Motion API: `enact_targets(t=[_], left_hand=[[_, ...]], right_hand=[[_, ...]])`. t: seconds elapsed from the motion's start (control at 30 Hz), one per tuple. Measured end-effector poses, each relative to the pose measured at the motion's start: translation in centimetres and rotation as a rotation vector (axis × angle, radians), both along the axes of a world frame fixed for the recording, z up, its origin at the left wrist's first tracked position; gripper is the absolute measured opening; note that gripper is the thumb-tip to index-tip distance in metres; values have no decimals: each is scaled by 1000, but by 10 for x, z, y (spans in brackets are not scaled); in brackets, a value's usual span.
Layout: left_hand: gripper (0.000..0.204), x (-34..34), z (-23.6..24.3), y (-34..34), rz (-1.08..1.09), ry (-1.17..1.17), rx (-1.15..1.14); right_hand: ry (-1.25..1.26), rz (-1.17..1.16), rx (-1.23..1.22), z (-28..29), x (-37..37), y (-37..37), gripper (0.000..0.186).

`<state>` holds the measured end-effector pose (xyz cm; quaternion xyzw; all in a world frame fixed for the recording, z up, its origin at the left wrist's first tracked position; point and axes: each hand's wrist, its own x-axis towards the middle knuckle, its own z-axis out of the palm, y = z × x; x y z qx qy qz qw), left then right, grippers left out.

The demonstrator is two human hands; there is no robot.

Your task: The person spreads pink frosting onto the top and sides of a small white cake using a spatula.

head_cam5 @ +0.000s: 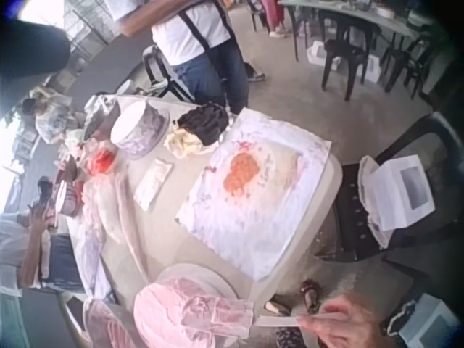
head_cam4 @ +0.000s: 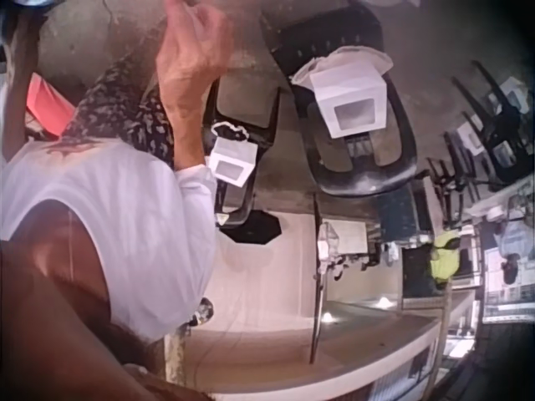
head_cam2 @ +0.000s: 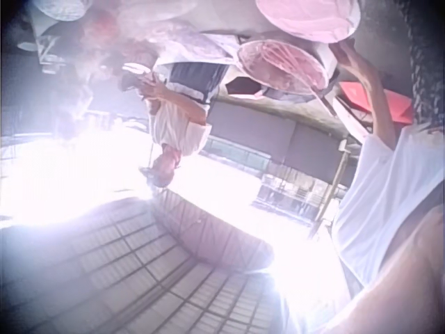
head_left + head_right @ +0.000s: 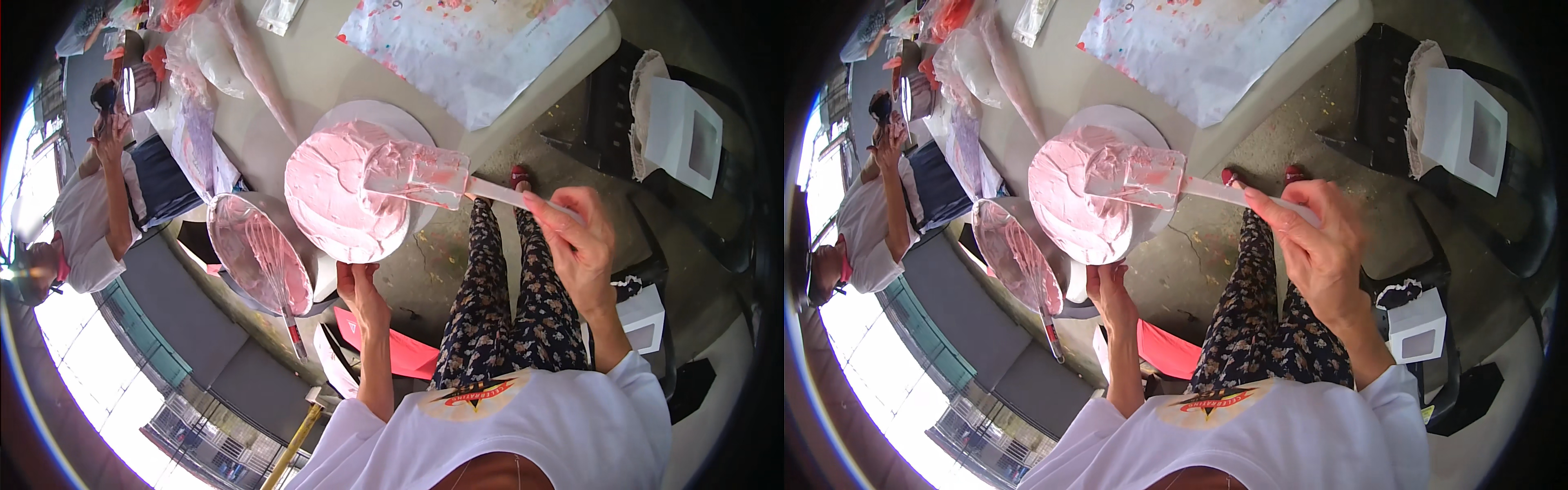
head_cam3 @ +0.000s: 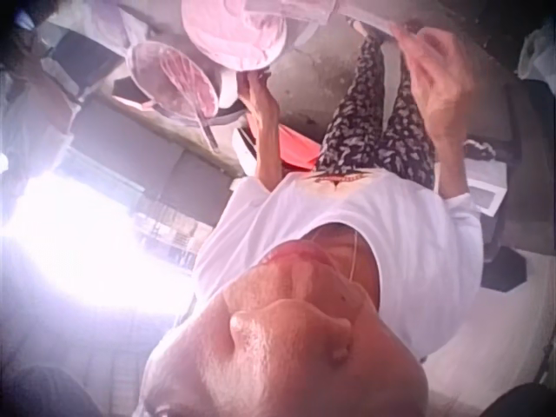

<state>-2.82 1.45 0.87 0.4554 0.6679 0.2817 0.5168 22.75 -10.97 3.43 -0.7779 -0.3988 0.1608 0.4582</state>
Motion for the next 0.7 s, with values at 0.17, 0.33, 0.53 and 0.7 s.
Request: enact_targets(t=[0.17,0.33,0.53,0.7], left_hand=[[23,-11,0,3,-9,41,-46],[22,-19,-3,3,25,-60,-99],[23,-21,-7,2,32,-196,-139],[28,-22,-7,3,24,-217,-156]], right_hand=[[443,-40,10,-13,-26,3,32],[606,-62,-14,-18,-40,2,32],[600,-67,-50,-16,-43,-7,31],[564,-32,-118,-5,-41,-22,30]])
